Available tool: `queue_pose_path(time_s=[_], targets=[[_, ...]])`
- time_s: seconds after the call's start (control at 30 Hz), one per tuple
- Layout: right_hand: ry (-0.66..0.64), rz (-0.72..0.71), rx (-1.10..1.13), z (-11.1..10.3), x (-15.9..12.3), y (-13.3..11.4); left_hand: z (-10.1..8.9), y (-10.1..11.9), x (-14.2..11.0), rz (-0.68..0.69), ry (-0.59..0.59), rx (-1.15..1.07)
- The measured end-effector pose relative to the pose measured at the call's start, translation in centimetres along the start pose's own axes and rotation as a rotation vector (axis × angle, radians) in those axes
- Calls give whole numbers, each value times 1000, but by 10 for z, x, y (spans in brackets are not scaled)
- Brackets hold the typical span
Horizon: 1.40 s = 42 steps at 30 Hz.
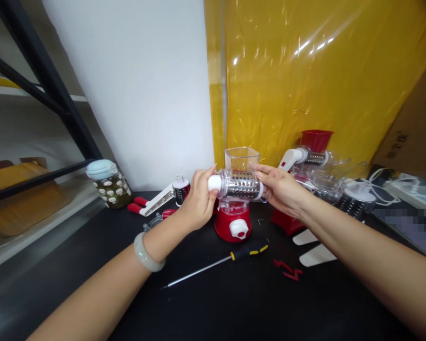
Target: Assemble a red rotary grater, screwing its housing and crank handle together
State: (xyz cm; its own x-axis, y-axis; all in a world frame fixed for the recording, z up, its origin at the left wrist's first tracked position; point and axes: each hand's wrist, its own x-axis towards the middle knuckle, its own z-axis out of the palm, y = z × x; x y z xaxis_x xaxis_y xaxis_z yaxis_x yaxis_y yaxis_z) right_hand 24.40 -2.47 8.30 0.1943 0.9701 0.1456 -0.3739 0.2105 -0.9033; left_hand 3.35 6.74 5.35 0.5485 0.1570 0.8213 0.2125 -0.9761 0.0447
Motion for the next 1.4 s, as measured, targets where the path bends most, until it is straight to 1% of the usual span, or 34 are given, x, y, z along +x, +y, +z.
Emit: queue_pose_path(time_s=[0.2, 0.33, 0.43, 0.53, 0.67, 0.73, 0.8, 0.87, 0.93, 1.0, 1.07, 1.13, 1.4], targets=[[-145, 14, 4, -7, 7, 2, -1, -3, -1, -28, -27, -5], [-190, 56, 56, -15, 9, 0, -1, -5, -3, -55, 16, -33], [-216, 72, 91, -24, 10, -3, -1, -4, -3, -50, -7, -36], [-306, 112, 106, -33, 12, -4, -2, -4, -2, -52, -12, -45], [-451, 142, 51, -44, 13, -3, -3, -5, -2, -43, -20, -59], [-499, 137, 26, -48, 14, 0, -4, -5, -1, -42, -28, -63], [-521, 128, 9, -51, 16, 3, -4, -6, -1, -39, -31, -65], [-527, 133, -4, -54, 19, 5, -4, -6, -1, -31, -27, -68], [-504, 131, -24, -55, 22, 7, -4, -7, -1, -23, -25, -72], [-433, 73, -69, -55, 24, 8, -3, -8, -2, -17, -19, -80], [-345, -20, -110, -55, 26, 8, -4, -9, -2, -12, -12, -86], [-293, -79, -126, -54, 25, 8, -4, -10, -2, -8, -10, -88], [-260, -66, -139, -46, 17, 7, -5, -13, -2, 3, -6, -108]])
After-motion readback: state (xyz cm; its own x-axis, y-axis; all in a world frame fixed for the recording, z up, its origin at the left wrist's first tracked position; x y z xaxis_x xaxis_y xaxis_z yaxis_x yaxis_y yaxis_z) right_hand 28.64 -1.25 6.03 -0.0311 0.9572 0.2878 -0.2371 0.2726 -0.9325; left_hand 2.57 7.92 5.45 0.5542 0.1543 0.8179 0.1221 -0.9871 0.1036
